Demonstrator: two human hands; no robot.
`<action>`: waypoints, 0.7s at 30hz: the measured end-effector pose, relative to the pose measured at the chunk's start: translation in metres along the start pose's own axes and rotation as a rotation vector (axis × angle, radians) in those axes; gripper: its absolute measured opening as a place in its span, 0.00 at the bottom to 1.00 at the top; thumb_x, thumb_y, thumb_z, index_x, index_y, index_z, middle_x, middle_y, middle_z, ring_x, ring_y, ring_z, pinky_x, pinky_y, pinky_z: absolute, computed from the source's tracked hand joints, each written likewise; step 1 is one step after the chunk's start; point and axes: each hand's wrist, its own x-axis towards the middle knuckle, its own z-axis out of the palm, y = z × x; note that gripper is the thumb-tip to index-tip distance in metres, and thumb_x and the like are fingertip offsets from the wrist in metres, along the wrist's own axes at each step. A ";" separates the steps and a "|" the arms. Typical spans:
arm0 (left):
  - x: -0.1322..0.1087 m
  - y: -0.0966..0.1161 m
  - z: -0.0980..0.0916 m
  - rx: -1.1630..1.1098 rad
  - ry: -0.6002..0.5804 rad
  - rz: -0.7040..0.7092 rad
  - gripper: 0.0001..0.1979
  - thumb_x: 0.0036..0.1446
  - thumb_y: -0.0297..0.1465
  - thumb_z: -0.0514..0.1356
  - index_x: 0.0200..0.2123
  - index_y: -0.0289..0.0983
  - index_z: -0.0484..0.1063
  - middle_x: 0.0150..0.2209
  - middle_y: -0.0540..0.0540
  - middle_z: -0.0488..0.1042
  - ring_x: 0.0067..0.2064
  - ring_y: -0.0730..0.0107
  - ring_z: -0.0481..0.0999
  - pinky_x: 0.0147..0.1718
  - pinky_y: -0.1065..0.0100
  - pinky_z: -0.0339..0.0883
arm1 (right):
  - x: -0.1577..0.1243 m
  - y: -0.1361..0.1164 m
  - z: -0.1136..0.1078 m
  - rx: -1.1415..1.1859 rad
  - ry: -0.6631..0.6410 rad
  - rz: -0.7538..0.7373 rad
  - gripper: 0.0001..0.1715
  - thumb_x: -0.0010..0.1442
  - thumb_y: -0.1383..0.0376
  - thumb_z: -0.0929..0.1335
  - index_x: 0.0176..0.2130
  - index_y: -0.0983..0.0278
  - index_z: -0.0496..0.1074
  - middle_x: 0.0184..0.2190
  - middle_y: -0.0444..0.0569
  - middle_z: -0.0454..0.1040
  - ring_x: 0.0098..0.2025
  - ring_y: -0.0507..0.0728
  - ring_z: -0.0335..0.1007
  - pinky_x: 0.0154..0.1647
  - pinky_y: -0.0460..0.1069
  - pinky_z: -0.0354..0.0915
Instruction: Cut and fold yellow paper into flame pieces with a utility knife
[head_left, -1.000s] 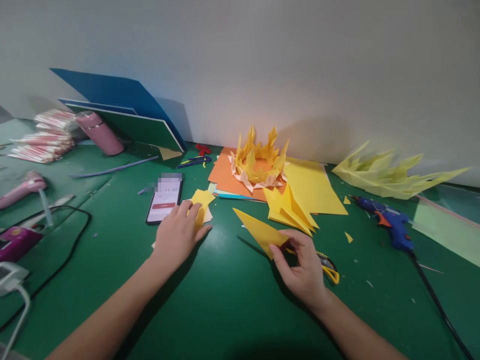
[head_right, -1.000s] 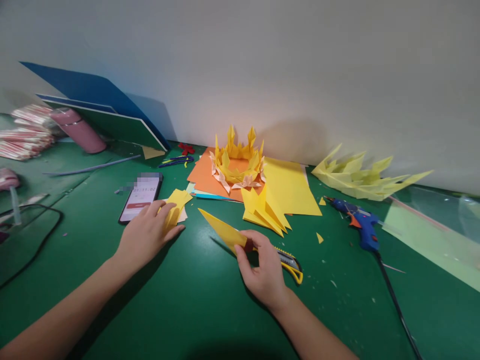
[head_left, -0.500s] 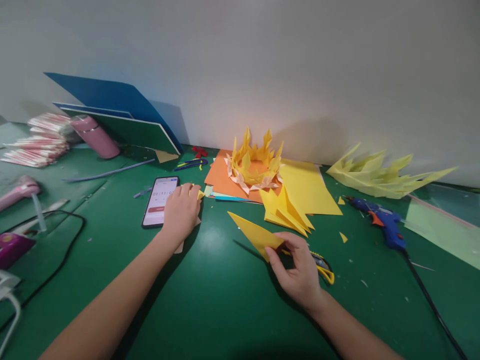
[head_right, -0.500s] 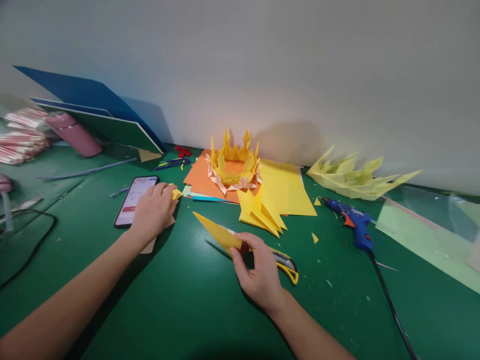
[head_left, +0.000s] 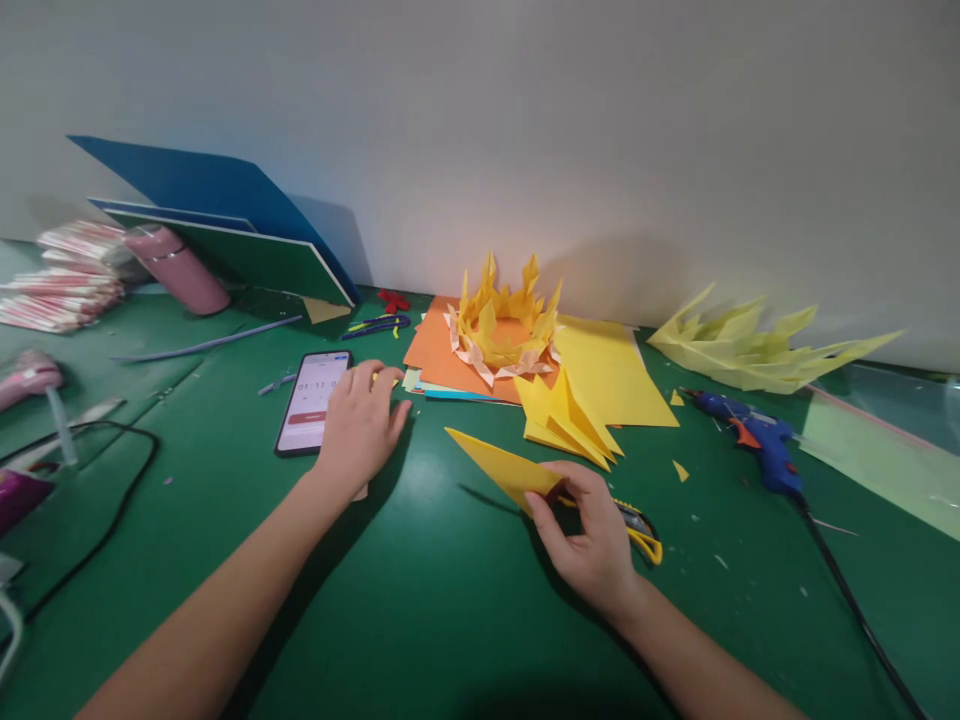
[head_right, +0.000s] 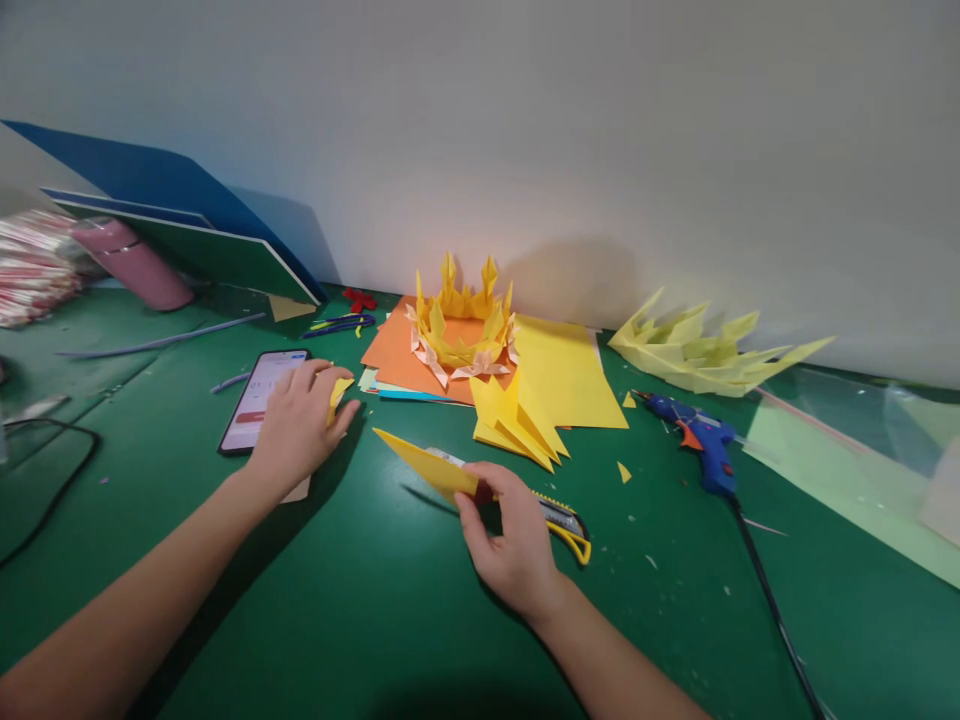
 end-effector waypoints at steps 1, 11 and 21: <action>-0.009 0.002 -0.004 -0.019 -0.021 0.020 0.15 0.59 0.34 0.55 0.47 0.33 0.67 0.47 0.34 0.68 0.50 0.48 0.67 0.47 0.53 0.63 | 0.001 0.000 -0.001 -0.013 -0.005 -0.006 0.15 0.60 0.69 0.65 0.47 0.59 0.64 0.34 0.47 0.73 0.30 0.55 0.72 0.30 0.50 0.72; -0.091 -0.004 -0.017 -0.040 -0.155 0.083 0.16 0.62 0.36 0.50 0.50 0.37 0.68 0.47 0.38 0.70 0.44 0.53 0.71 0.42 0.55 0.68 | 0.006 0.002 -0.011 -0.179 -0.313 0.008 0.13 0.61 0.69 0.60 0.47 0.63 0.63 0.36 0.52 0.75 0.37 0.59 0.74 0.37 0.54 0.72; -0.074 0.027 -0.028 -0.537 -0.204 -0.048 0.28 0.56 0.41 0.59 0.57 0.40 0.59 0.55 0.39 0.67 0.56 0.52 0.66 0.53 0.51 0.63 | 0.002 0.001 -0.034 -0.149 -0.179 0.057 0.12 0.61 0.67 0.64 0.46 0.59 0.64 0.36 0.50 0.74 0.36 0.58 0.74 0.36 0.53 0.73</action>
